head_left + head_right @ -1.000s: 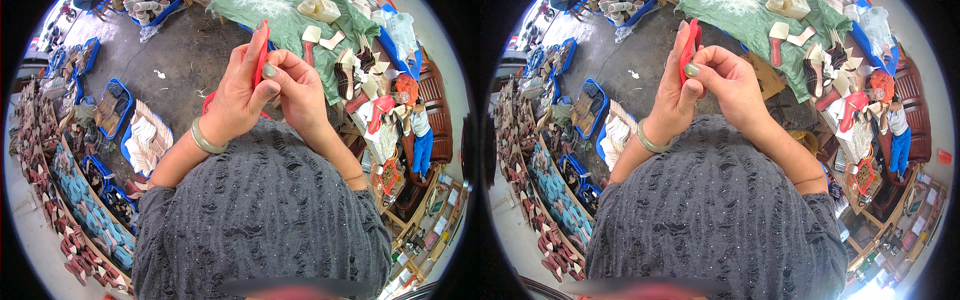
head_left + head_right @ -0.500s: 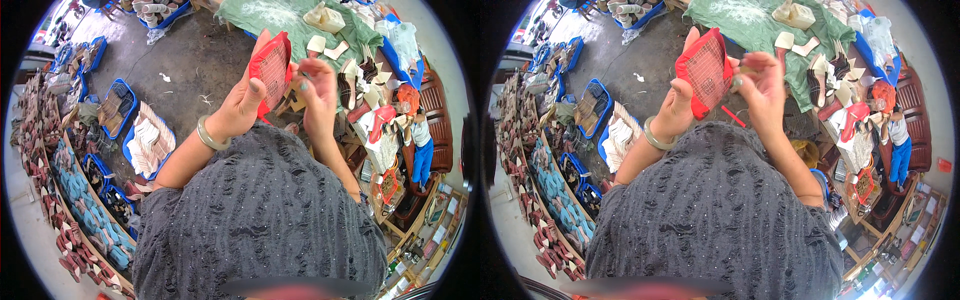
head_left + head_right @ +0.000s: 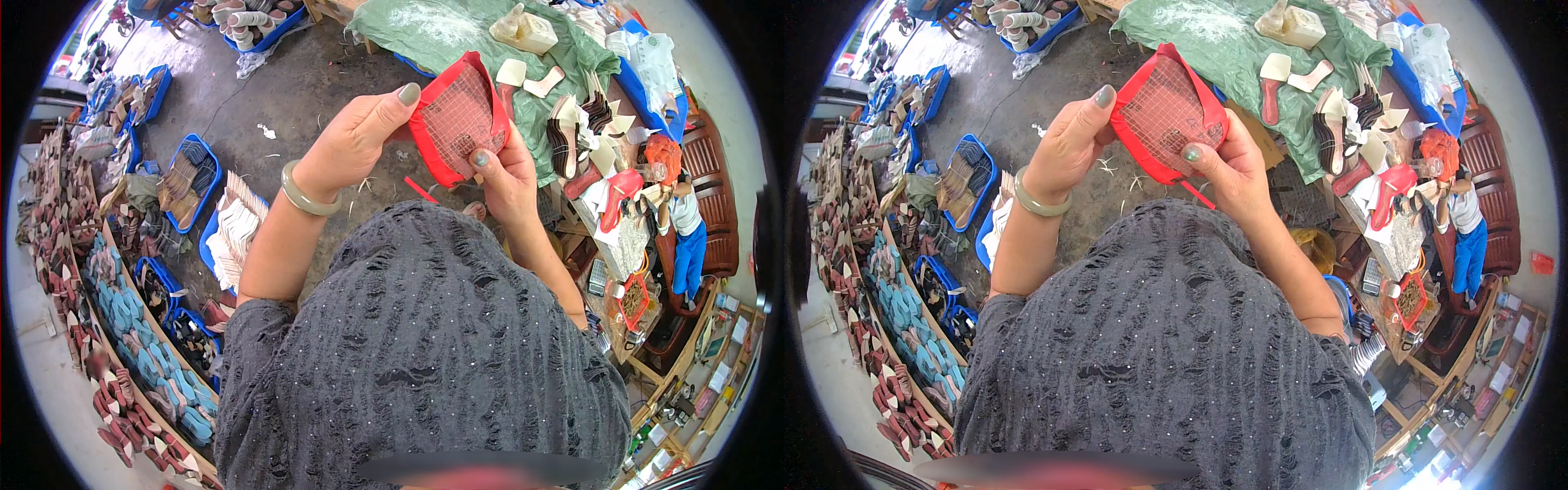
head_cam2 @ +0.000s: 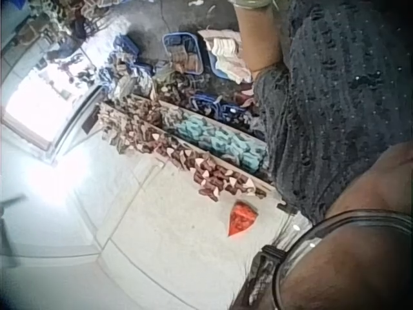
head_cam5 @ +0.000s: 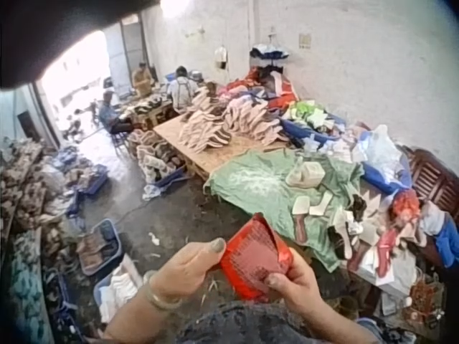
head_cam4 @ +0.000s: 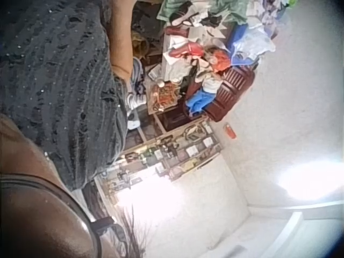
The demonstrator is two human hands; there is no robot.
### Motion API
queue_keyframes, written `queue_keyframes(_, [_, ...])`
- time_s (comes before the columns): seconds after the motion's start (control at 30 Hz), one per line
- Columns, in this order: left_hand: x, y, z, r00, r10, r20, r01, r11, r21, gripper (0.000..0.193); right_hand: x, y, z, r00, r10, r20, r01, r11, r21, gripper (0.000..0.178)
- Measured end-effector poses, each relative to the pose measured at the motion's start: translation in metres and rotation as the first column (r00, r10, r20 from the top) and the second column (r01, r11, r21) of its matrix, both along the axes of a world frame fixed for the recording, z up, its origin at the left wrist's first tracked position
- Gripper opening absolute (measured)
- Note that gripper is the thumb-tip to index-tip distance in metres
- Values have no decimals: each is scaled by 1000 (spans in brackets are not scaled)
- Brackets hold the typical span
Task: Gluing and trimming shoe components in a footwear production workshop.
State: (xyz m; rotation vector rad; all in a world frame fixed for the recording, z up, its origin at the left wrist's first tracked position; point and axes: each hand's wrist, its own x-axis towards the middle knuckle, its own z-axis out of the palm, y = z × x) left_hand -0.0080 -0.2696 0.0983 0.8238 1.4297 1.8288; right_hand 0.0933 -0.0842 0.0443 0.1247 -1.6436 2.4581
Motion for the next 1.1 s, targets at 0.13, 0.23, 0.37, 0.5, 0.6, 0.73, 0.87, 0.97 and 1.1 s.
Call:
queue_keyframes(0.13, [6,6,-9,967,150,-207,-161,986,-36,44,-2,7,3,1000,28,1,-28,999,42,37])
queue_keyframes(0.23, [12,8,-9,902,235,-362,-269,962,-47,38,-6,10,6,1000,11,1,-11,996,85,37])
queue_keyframes(0.37, [22,19,-9,837,280,-471,-390,908,-154,43,-10,18,8,1000,18,-2,-18,992,127,38])
queue_keyframes(0.5, [24,41,-23,961,235,-147,-170,919,357,61,-22,22,10,988,148,-43,-145,988,55,40])
queue_keyframes(0.6, [22,55,-21,988,107,-110,-23,815,580,73,-27,8,0,978,201,-46,-199,979,42,39])
queue_keyframes(0.73, [23,48,-18,977,214,-27,-177,869,462,62,-21,4,19,998,42,-53,-25,955,296,39])
queue_keyframes(0.87, [29,45,-10,966,257,35,-245,860,448,48,-24,26,38,881,-266,-392,445,748,493,34])
queue_keyframes(0.97, [33,47,-8,946,321,51,-312,852,420,40,-32,22,69,923,-170,-344,317,843,434,32])
queue_keyframes(1.1, [33,52,-9,928,372,-2,-342,853,395,34,-37,20,86,961,-81,-264,199,866,459,26])
